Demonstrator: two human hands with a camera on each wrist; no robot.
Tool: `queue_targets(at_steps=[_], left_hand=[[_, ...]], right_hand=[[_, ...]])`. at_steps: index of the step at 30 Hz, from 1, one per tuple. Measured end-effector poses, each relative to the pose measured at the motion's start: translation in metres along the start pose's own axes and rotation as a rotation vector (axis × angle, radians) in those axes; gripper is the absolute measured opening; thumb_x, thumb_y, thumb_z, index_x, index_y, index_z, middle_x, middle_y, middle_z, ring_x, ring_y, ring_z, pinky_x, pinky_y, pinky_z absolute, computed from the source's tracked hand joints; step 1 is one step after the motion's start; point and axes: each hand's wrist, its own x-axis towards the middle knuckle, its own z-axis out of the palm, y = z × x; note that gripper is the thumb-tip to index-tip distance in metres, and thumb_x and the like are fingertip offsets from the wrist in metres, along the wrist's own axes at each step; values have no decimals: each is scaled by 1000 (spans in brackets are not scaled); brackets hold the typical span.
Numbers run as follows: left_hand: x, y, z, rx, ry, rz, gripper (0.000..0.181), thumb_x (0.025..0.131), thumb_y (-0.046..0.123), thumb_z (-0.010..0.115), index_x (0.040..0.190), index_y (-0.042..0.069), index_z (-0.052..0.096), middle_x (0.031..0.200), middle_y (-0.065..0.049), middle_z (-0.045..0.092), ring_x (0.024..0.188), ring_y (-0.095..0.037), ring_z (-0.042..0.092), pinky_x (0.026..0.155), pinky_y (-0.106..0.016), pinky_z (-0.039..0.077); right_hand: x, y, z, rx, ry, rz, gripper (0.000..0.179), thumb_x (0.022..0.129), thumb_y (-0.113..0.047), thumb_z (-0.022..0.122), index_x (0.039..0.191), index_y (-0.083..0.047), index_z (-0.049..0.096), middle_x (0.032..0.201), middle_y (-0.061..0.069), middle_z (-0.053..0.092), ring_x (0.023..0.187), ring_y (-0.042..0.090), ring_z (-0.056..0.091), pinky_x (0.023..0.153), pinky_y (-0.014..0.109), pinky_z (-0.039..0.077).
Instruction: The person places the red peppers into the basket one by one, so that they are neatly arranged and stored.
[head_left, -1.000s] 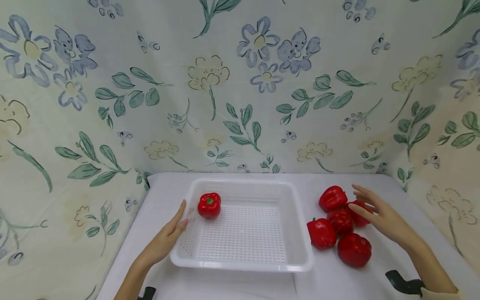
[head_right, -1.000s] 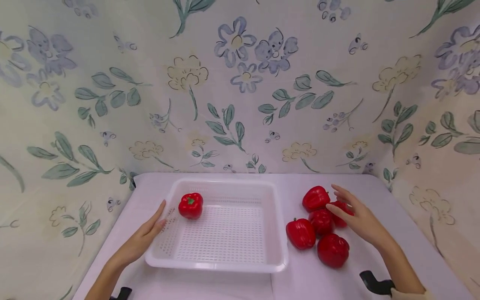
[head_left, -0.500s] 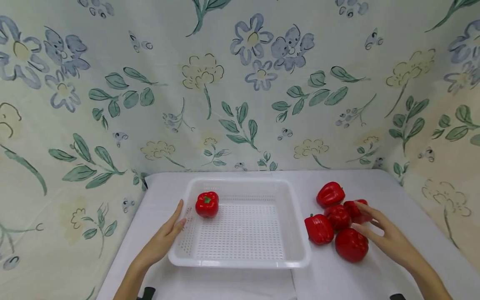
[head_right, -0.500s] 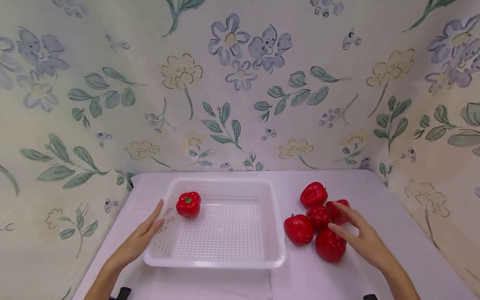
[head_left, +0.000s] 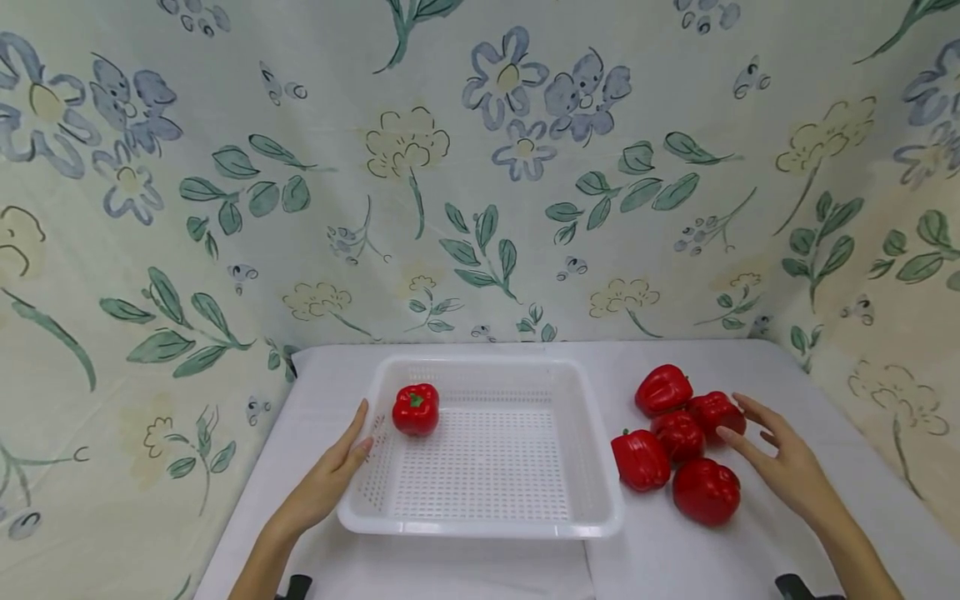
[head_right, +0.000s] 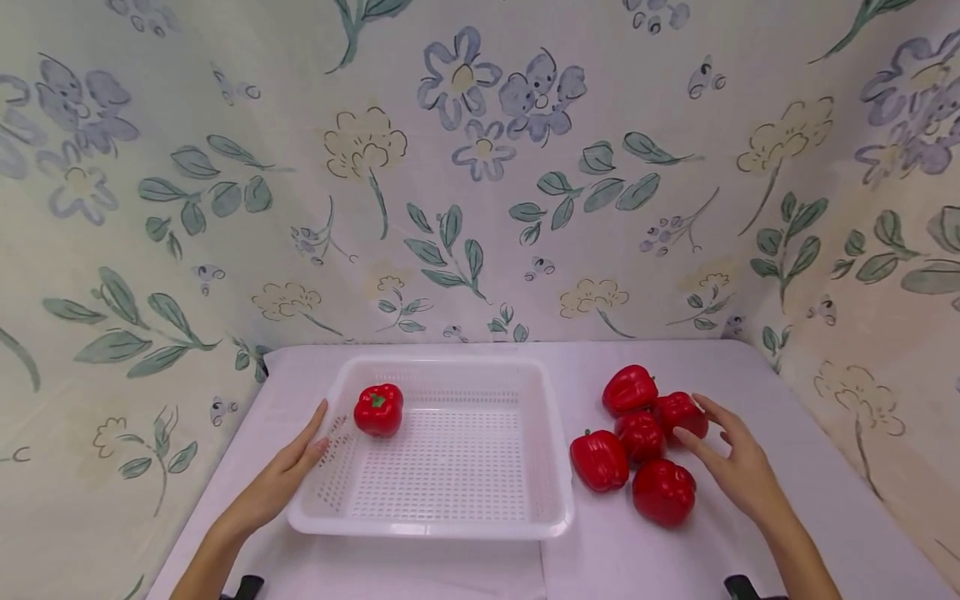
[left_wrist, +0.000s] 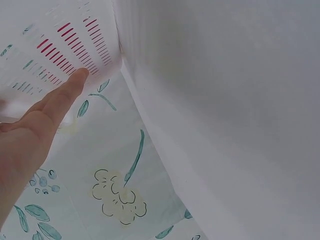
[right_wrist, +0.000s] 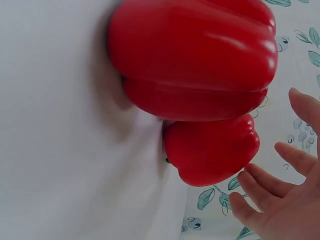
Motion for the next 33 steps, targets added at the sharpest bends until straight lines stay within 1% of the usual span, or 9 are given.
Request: queue_targets(at_steps=[5,12,16,20,26,28,33], left_hand=[[0,0,0,-5,1,13,68,112,29,44,168,23,7,174,-15,13,150,-50,33,103,-52,55],[0,-4,0,12,3,17,66,113,29,41,168,22,7,175,-14,11,152,-46,31,113,-56,46],[1,-4,0,8,-2,24,66,113,29,41,168,22,7,175,-14,10,153,-46,29,113,-58,45],[1,-4,0,13,1,30,65,113,30,41,168,23,7,175,-12,10,155,-43,26,115,-59,41],[2,-4,0,23,2,20,66,113,31,41,168,22,7,175,-13,10,154,-44,26,114,-59,43],[2,-4,1,23,3,15,66,113,32,41,168,22,7,175,-13,11,154,-43,27,114,-58,43],[2,-5,1,22,7,12,66,112,32,41,168,22,7,175,-12,12,153,-44,29,113,-58,44]], right_hand=[[10,10,1,1,-21,47,86,103,-44,60,166,-6,14,161,40,22,144,62,22,110,83,25],[23,25,3,-10,-92,84,93,102,-48,60,167,-6,6,157,44,25,140,62,26,106,84,29],[30,31,2,-14,-148,110,95,103,-51,57,167,-8,2,159,43,22,139,64,25,104,83,34],[34,36,0,-5,-204,129,96,104,-52,55,167,-10,-4,161,43,17,138,66,25,101,81,40],[36,43,2,51,-247,162,100,103,-54,56,166,-12,-9,164,41,10,141,67,22,106,80,37],[36,45,2,63,-260,163,101,102,-53,58,166,-12,-10,164,41,9,141,68,21,106,80,36],[38,47,4,70,-271,137,102,101,-50,61,166,-12,-8,163,41,14,140,65,24,106,78,40]])
